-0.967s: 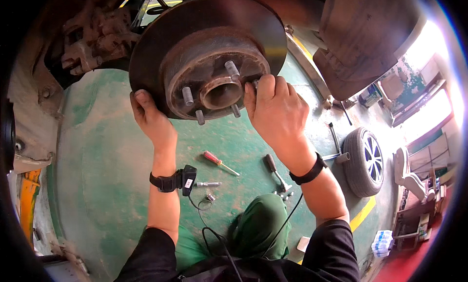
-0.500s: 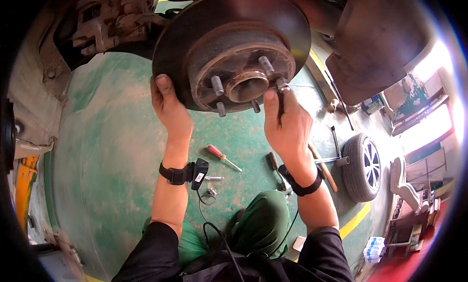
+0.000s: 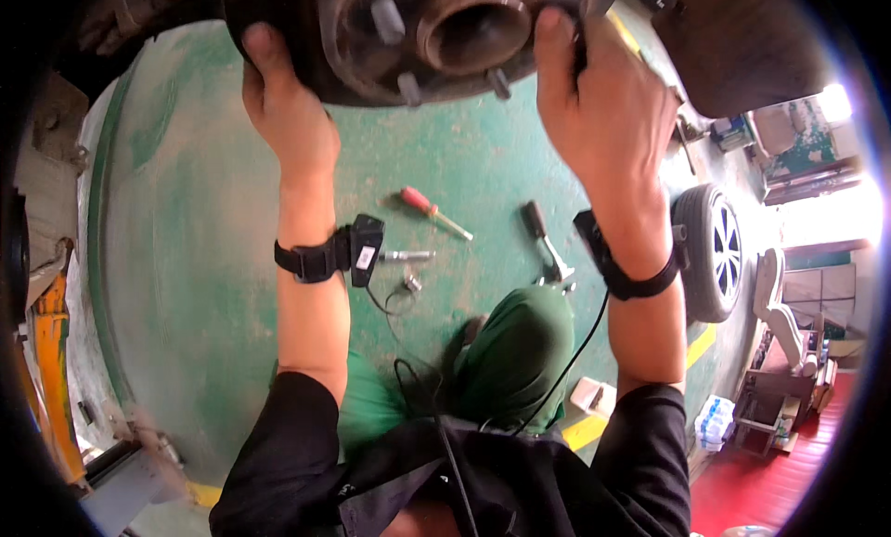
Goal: The person works on a car's wheel hub and brake assembly, handling a transparent plastic component and then mounting a brake rotor onto the wheel studs by hand.
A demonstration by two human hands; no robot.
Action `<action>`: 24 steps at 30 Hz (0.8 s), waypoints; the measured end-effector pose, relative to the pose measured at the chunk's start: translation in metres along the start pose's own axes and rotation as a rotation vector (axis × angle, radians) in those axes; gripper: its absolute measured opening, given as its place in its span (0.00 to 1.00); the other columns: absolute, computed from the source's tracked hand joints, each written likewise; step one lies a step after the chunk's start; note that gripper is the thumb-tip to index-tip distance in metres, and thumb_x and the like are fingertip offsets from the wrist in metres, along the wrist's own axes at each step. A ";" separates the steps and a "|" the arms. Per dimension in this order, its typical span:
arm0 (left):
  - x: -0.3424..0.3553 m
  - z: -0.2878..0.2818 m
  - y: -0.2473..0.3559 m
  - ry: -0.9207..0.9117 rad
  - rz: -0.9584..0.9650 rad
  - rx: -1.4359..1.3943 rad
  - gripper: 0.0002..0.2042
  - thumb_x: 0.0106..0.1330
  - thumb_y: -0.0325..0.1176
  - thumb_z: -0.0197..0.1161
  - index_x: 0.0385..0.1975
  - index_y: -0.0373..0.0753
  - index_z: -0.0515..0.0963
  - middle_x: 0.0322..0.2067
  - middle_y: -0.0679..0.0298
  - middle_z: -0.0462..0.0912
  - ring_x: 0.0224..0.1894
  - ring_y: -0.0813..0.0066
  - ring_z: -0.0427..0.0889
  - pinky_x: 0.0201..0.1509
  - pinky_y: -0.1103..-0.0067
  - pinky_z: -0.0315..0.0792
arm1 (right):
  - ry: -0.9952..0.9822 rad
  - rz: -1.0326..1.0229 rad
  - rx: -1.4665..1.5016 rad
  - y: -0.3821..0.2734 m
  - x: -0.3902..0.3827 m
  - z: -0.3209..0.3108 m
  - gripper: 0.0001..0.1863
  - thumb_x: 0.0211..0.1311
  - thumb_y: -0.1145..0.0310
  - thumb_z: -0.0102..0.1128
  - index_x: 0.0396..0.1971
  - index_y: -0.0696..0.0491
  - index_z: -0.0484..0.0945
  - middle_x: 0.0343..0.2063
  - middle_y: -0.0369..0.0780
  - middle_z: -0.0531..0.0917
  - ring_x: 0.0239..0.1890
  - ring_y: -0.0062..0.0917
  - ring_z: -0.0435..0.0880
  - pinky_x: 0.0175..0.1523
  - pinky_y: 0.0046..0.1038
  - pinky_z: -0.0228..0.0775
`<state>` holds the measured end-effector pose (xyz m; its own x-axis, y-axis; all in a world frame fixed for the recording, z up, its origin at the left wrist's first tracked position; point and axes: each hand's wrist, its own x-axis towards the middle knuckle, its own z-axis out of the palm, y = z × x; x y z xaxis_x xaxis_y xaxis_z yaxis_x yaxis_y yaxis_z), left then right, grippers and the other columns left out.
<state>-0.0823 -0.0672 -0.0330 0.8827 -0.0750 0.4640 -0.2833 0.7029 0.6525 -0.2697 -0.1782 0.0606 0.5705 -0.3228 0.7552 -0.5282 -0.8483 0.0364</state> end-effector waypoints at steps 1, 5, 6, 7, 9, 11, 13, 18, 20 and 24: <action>0.000 -0.005 -0.004 -0.034 -0.030 -0.023 0.28 0.70 0.55 0.61 0.49 0.30 0.76 0.43 0.68 0.79 0.44 0.79 0.73 0.51 0.82 0.66 | 0.050 -0.033 -0.021 0.003 -0.003 0.006 0.21 0.70 0.50 0.52 0.30 0.54 0.79 0.20 0.50 0.80 0.25 0.49 0.81 0.28 0.42 0.71; 0.003 -0.008 -0.002 -0.087 -0.113 -0.079 0.32 0.70 0.55 0.61 0.56 0.27 0.73 0.53 0.63 0.79 0.51 0.74 0.76 0.56 0.77 0.69 | 0.057 -0.076 0.177 -0.002 -0.005 0.002 0.17 0.72 0.57 0.55 0.32 0.57 0.77 0.24 0.48 0.79 0.26 0.43 0.78 0.32 0.35 0.70; 0.002 -0.005 0.000 -0.107 -0.075 -0.099 0.31 0.70 0.54 0.61 0.56 0.27 0.73 0.53 0.63 0.79 0.50 0.74 0.76 0.56 0.78 0.69 | 0.074 -0.092 0.202 -0.003 -0.005 0.004 0.17 0.73 0.59 0.55 0.30 0.58 0.75 0.23 0.47 0.77 0.25 0.42 0.76 0.31 0.34 0.69; 0.000 -0.005 0.001 -0.128 -0.038 -0.118 0.31 0.70 0.53 0.61 0.56 0.26 0.73 0.53 0.63 0.79 0.50 0.74 0.76 0.57 0.78 0.69 | 0.089 -0.108 0.228 -0.004 -0.006 0.005 0.17 0.73 0.61 0.55 0.29 0.60 0.74 0.22 0.47 0.75 0.23 0.40 0.74 0.30 0.33 0.67; 0.001 -0.006 -0.010 -0.028 -0.063 -0.180 0.30 0.71 0.52 0.60 0.57 0.26 0.73 0.54 0.62 0.78 0.52 0.73 0.76 0.58 0.78 0.68 | 0.171 -0.076 0.234 -0.001 -0.003 0.015 0.22 0.74 0.60 0.52 0.22 0.60 0.69 0.17 0.49 0.69 0.17 0.44 0.67 0.25 0.36 0.61; 0.000 -0.008 -0.012 -0.012 -0.079 -0.226 0.30 0.72 0.50 0.60 0.58 0.26 0.72 0.55 0.61 0.78 0.54 0.73 0.76 0.61 0.77 0.67 | 0.130 0.004 0.205 -0.001 -0.009 0.014 0.20 0.74 0.59 0.54 0.25 0.60 0.71 0.19 0.48 0.73 0.19 0.39 0.72 0.27 0.35 0.64; -0.002 -0.009 -0.008 -0.082 -0.087 -0.257 0.29 0.72 0.49 0.60 0.60 0.26 0.71 0.57 0.60 0.78 0.56 0.72 0.76 0.63 0.77 0.66 | 0.182 0.030 0.255 -0.005 -0.013 0.018 0.22 0.74 0.58 0.54 0.23 0.59 0.70 0.18 0.49 0.72 0.17 0.36 0.71 0.26 0.36 0.63; 0.002 -0.015 -0.007 -0.060 -0.030 -0.062 0.28 0.70 0.52 0.62 0.51 0.28 0.76 0.46 0.66 0.80 0.47 0.79 0.74 0.55 0.82 0.66 | 0.065 0.043 0.096 0.004 -0.012 0.016 0.24 0.73 0.48 0.49 0.30 0.54 0.79 0.21 0.51 0.78 0.27 0.51 0.78 0.31 0.39 0.71; -0.002 -0.008 -0.003 -0.039 -0.028 -0.077 0.28 0.69 0.54 0.63 0.46 0.29 0.78 0.41 0.69 0.81 0.40 0.82 0.73 0.49 0.84 0.67 | 0.016 0.087 0.085 0.003 -0.011 0.012 0.23 0.74 0.50 0.49 0.29 0.54 0.79 0.21 0.50 0.78 0.26 0.50 0.78 0.30 0.38 0.70; -0.005 -0.008 -0.003 0.009 -0.136 -0.119 0.28 0.69 0.53 0.62 0.48 0.28 0.77 0.43 0.67 0.81 0.43 0.82 0.73 0.51 0.84 0.67 | -0.031 0.088 0.129 0.003 -0.011 0.012 0.23 0.72 0.51 0.51 0.23 0.53 0.75 0.14 0.49 0.76 0.20 0.49 0.78 0.25 0.42 0.68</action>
<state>-0.0829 -0.0633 -0.0420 0.9133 -0.1687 0.3707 -0.1155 0.7655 0.6330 -0.2703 -0.1821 0.0441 0.5453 -0.4096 0.7313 -0.4931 -0.8623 -0.1152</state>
